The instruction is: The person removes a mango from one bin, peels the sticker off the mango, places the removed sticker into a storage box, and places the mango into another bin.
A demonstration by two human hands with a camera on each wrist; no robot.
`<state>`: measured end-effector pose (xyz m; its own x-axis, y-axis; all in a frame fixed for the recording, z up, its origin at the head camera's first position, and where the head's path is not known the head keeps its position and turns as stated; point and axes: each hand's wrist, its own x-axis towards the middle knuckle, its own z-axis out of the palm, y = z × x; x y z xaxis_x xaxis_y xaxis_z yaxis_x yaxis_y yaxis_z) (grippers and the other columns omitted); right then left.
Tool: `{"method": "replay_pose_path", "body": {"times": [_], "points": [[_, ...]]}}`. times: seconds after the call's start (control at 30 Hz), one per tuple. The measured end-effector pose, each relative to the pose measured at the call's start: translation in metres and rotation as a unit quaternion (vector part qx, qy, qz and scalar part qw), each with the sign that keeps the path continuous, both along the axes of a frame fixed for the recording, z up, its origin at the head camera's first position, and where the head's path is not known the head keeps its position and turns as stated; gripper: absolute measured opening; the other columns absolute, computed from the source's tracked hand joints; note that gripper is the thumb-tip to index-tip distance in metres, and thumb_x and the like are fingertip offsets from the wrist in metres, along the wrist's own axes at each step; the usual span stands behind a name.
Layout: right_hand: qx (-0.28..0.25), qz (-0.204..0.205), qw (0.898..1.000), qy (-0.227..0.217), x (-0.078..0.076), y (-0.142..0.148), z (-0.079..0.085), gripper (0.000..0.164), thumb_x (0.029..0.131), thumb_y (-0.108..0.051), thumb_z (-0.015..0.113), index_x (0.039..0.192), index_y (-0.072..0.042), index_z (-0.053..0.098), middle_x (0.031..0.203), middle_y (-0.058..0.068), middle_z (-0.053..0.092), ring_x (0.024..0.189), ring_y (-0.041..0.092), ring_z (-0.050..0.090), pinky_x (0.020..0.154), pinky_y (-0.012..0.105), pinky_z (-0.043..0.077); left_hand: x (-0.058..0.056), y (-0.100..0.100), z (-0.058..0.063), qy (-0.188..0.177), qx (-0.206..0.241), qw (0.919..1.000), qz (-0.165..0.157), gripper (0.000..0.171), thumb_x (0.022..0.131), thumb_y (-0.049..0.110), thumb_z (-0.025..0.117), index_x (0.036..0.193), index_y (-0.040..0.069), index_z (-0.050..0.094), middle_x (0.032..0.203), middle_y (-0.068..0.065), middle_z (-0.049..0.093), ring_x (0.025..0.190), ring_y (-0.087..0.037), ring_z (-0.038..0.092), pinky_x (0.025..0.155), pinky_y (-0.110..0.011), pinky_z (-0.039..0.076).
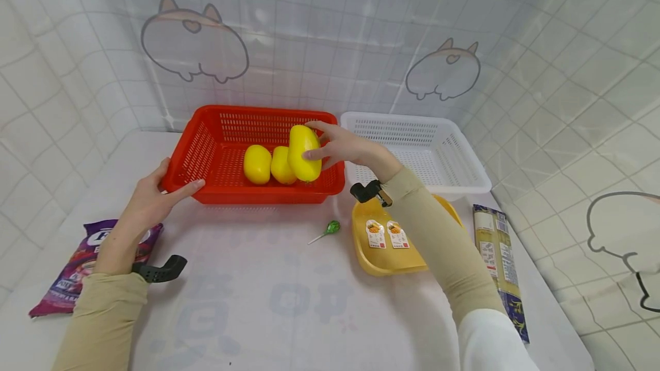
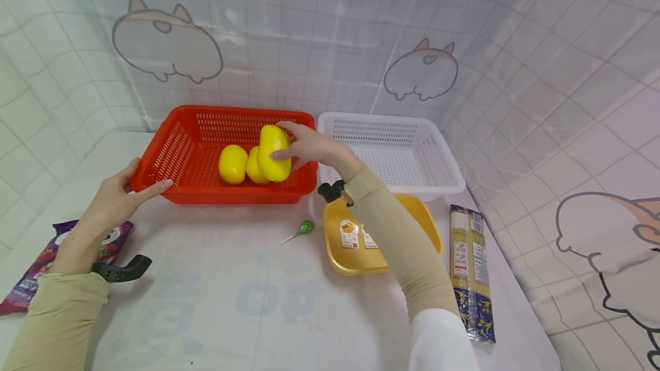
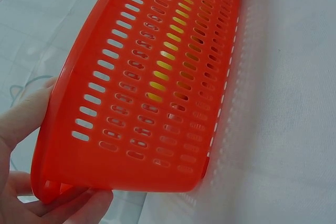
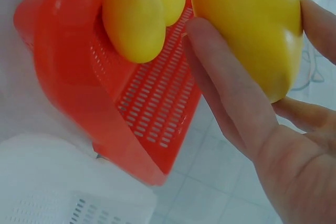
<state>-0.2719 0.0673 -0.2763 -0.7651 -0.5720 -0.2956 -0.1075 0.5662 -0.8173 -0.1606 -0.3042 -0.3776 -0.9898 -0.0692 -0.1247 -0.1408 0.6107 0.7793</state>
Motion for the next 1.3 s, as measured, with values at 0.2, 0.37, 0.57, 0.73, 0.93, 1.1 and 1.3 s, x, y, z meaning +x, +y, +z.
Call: {"method": "replay_pose_path", "body": {"times": [0.2,0.37,0.57,0.73,0.93,1.1,1.3], "points": [[0.008,-0.005,1.0,-0.017,-0.012,-0.008,0.0,0.081,0.093,-0.021,0.071,0.159,-0.022,0.023,0.142,0.014,0.043,0.112,0.027,0.061,0.086,0.034,0.06,0.0,0.0,-0.001,0.002,0.003,1.0,0.0,0.112,0.09,0.066,0.058,0.157,0.014,-0.015,0.164,-0.029,0.008,0.143,-0.054,0.019,0.104,-0.075,0.031],[0.021,-0.018,0.999,-0.038,-0.02,-0.016,0.0,0.082,0.094,-0.02,0.069,0.16,-0.021,0.02,0.15,0.01,0.038,0.112,0.026,0.063,0.087,0.034,0.06,0.0,0.0,-0.002,0.005,0.004,1.0,-0.002,0.11,0.092,0.064,0.057,0.157,0.013,-0.015,0.164,-0.029,0.009,0.143,-0.054,0.02,0.105,-0.074,0.032],[0.029,-0.031,0.997,-0.057,-0.031,-0.02,-0.005,0.081,0.096,-0.018,0.067,0.161,-0.02,0.018,0.156,0.008,0.032,0.109,0.026,0.065,0.089,0.036,0.059,0.0,0.001,-0.002,0.007,0.004,1.0,-0.003,0.108,0.093,0.062,0.057,0.157,0.013,-0.015,0.164,-0.028,0.008,0.143,-0.054,0.02,0.105,-0.073,0.032],[0.038,-0.046,0.995,-0.076,-0.042,-0.025,-0.009,0.08,0.096,-0.018,0.066,0.16,-0.019,0.018,0.156,0.008,0.032,0.114,0.028,0.062,0.094,0.04,0.057,0.001,0.001,-0.003,0.009,0.004,0.9999,-0.003,0.108,0.093,0.062,0.057,0.157,0.013,-0.015,0.164,-0.028,0.008,0.143,-0.054,0.02,0.105,-0.073,0.032],[0.055,-0.074,0.991,-0.093,-0.052,-0.029,-0.013,0.081,0.097,-0.017,0.065,0.161,-0.019,0.016,0.158,0.008,0.03,0.119,0.029,0.058,0.097,0.041,0.055,0.0,0.0,-0.003,0.009,0.005,0.9999,-0.003,0.108,0.093,0.062,0.057,0.157,0.013,-0.014,0.164,-0.028,0.007,0.144,-0.054,0.02,0.106,-0.073,0.032],[0.071,-0.075,0.99,-0.092,-0.055,-0.031,-0.015,0.081,0.097,-0.016,0.064,0.161,-0.018,0.016,0.162,0.007,0.024,0.121,0.028,0.056,0.098,0.04,0.055,0.0,0.0,-0.003,0.01,0.003,0.9999,-0.003,0.108,0.092,0.062,0.057,0.157,0.013,-0.013,0.164,-0.028,0.008,0.143,-0.053,0.021,0.106,-0.072,0.032],[0.094,-0.08,0.988,-0.088,-0.056,-0.033,-0.019,0.078,0.097,-0.017,0.064,0.161,-0.017,0.018,0.16,0.008,0.028,0.124,0.027,0.052,0.097,0.039,0.055,0.0,0.001,-0.002,0.01,0.002,0.9999,-0.002,0.109,0.092,0.063,0.057,0.157,0.012,-0.014,0.163,-0.029,0.01,0.143,-0.054,0.022,0.106,-0.072,0.033]]}}
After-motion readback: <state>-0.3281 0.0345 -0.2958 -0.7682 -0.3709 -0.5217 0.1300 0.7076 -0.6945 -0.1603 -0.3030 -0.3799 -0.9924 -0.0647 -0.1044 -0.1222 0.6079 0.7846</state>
